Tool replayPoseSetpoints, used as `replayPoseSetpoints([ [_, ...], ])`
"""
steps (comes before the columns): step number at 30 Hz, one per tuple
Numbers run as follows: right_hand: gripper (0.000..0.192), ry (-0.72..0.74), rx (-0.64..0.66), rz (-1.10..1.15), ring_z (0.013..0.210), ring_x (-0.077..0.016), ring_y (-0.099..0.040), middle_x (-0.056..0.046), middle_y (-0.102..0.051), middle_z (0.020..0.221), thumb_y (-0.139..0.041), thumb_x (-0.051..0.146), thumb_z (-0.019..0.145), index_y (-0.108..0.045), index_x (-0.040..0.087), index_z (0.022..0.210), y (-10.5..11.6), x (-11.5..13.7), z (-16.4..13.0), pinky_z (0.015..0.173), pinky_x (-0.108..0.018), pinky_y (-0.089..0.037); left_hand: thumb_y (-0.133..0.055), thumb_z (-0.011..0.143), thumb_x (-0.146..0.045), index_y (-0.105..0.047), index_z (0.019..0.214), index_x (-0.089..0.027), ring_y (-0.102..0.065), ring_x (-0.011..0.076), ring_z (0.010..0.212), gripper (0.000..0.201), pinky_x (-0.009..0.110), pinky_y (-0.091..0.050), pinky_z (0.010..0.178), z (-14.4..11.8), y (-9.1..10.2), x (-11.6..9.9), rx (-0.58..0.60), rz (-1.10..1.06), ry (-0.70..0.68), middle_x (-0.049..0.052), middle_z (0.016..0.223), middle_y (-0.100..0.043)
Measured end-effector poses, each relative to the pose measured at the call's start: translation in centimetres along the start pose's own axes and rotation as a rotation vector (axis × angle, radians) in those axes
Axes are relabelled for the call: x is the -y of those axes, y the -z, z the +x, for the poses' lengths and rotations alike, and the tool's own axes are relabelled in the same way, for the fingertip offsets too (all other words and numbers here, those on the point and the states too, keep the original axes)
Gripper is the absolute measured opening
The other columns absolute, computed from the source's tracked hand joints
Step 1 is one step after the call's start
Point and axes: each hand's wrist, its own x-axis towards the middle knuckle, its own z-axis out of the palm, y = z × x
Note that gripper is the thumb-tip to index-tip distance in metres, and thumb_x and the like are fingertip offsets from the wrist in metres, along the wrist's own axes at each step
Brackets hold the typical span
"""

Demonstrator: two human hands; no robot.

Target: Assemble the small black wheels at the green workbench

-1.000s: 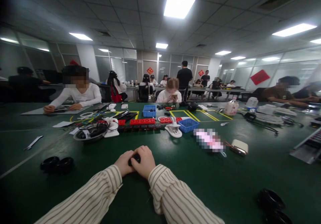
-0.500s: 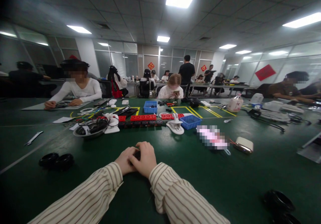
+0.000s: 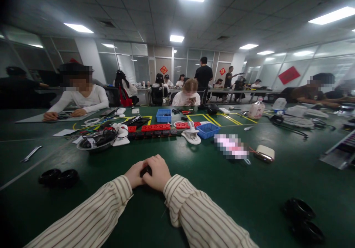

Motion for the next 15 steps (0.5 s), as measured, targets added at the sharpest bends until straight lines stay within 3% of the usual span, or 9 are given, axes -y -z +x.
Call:
replayPoseSetpoints([
  [5,0.041,0.046,0.017,0.053,0.092,-0.017,-0.044,-0.004,-0.05,0.099,-0.051,0.008,0.06,-0.05,0.014,0.101,-0.1,-0.2,-0.2,0.085,-0.03,-0.037,-0.066,0.059,-0.026,-0.054,0.109,-0.018,-0.053,0.0263,0.098,0.052,0.036,-0.041,0.088,0.0,-0.1,0.5,0.012,-0.002,-0.047,0.007,0.105,-0.059],
  [11,0.033,-0.05,-0.028,-0.018,0.092,-0.0181,-0.044,-0.005,-0.05,0.097,-0.062,0.024,0.07,-0.051,0.015,0.099,0.0,0.2,0.0,0.084,-0.031,-0.037,-0.069,0.06,-0.029,-0.052,0.109,-0.019,-0.052,0.026,0.103,0.053,0.034,-0.04,0.091,0.0,-0.1,-0.1,-0.003,0.0,-0.028,0.007,0.109,-0.057],
  [15,0.034,-0.159,-0.032,-0.115,0.087,-0.018,-0.045,-0.005,-0.049,0.092,-0.066,0.039,0.072,-0.053,0.015,0.092,-0.1,0.2,0.1,0.079,-0.031,-0.038,-0.07,0.06,-0.032,-0.054,0.1,-0.018,-0.054,0.0252,0.095,0.045,0.032,-0.044,0.082,0.0,0.0,-0.7,-0.034,0.018,0.033,0.006,0.097,-0.058],
])
